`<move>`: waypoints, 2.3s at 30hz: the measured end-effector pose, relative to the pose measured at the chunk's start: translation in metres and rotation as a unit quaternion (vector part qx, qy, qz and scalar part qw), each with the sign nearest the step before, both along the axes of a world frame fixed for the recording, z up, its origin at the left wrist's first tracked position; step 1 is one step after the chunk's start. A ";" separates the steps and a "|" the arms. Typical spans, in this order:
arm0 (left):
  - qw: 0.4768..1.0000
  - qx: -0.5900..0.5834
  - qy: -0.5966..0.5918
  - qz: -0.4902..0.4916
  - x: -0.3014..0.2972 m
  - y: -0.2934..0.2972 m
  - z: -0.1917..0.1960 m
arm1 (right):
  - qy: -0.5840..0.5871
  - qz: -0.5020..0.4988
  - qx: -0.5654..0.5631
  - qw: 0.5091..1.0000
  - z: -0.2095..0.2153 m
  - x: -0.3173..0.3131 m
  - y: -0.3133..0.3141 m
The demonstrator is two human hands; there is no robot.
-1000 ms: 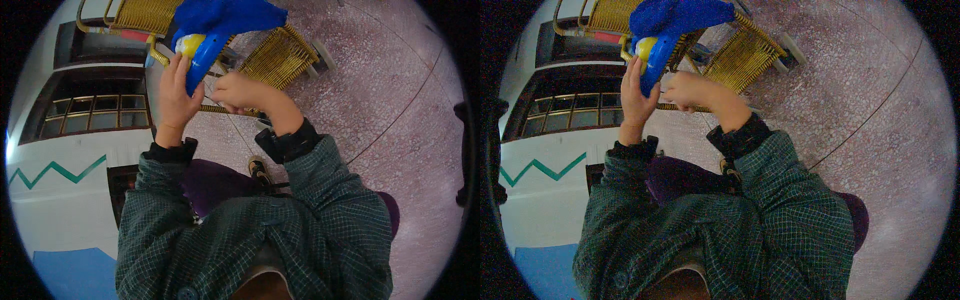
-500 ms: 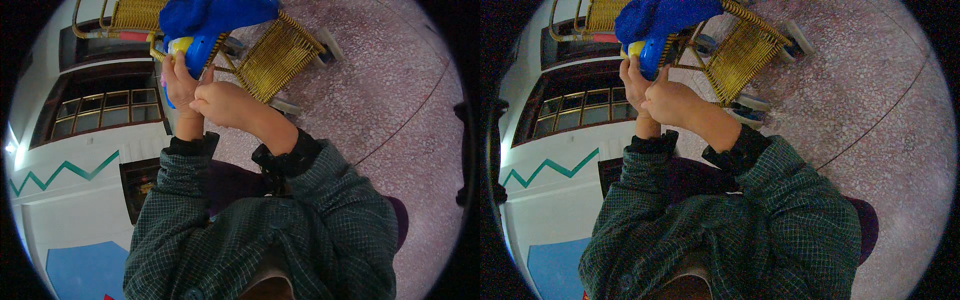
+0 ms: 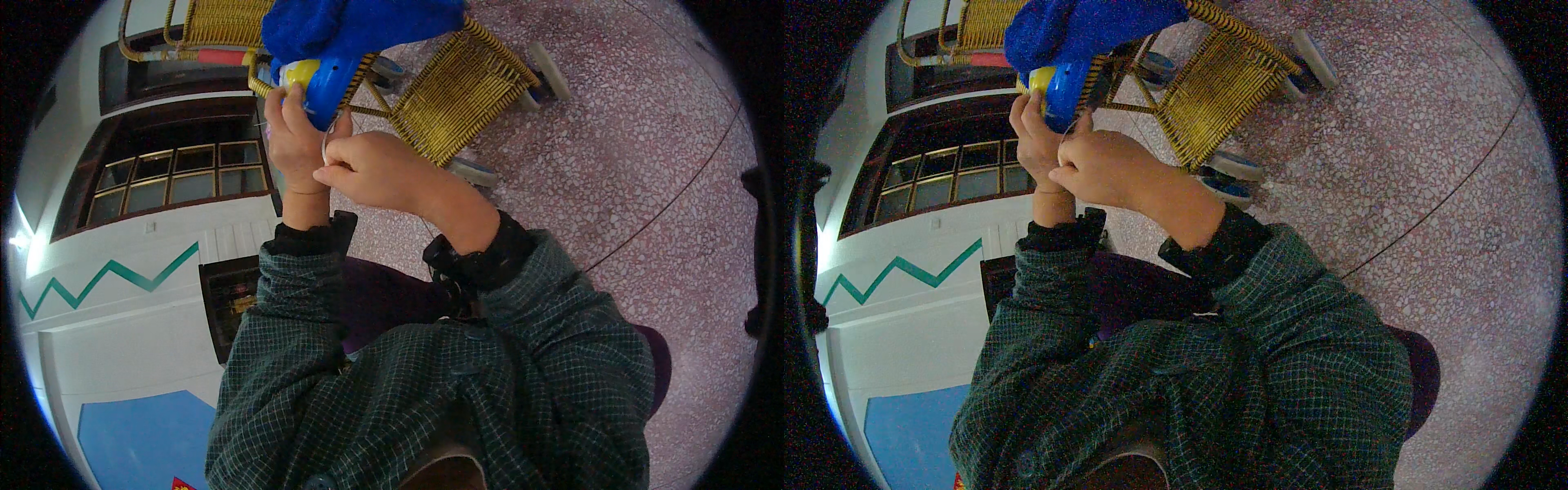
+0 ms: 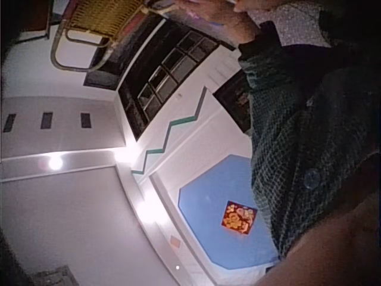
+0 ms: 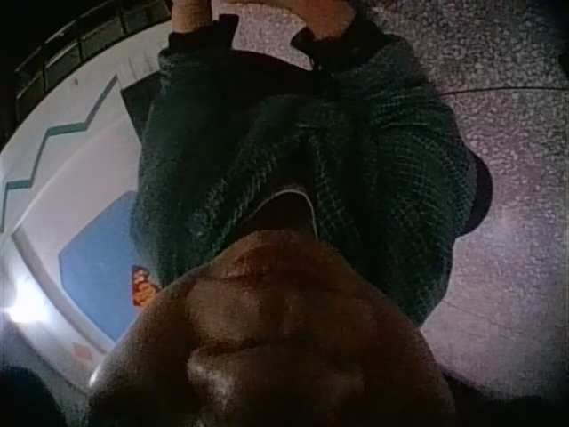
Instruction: The person holds a blue plastic toy with a yellow duck and pink star. They insert a white zip tie through a hole in the toy and tighten it, then repeat the process with a green zip tie on another part of the toy.
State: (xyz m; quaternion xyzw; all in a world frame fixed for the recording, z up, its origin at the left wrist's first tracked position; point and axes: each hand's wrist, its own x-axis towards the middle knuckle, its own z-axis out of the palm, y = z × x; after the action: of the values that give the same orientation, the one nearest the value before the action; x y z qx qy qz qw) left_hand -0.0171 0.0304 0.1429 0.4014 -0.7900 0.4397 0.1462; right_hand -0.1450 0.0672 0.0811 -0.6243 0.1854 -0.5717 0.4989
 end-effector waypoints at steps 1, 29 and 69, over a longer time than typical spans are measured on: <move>1.000 -0.001 -0.001 0.000 0.000 0.000 0.000 | 0.022 0.005 -0.002 1.000 -0.001 -0.001 -0.002; 0.925 0.269 0.231 -0.139 0.030 0.012 0.015 | -0.447 0.220 0.244 0.832 -0.033 0.036 -0.047; 0.942 0.207 0.236 -0.120 0.023 0.028 0.030 | 0.042 -0.365 -0.022 0.930 0.035 -0.066 -0.039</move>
State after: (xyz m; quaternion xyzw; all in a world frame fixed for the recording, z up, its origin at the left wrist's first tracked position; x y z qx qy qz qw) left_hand 0.0060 0.0587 0.1725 0.4173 -0.8487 0.1381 0.2941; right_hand -0.2114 0.0284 0.1158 -0.5478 0.4087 -0.6915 0.2339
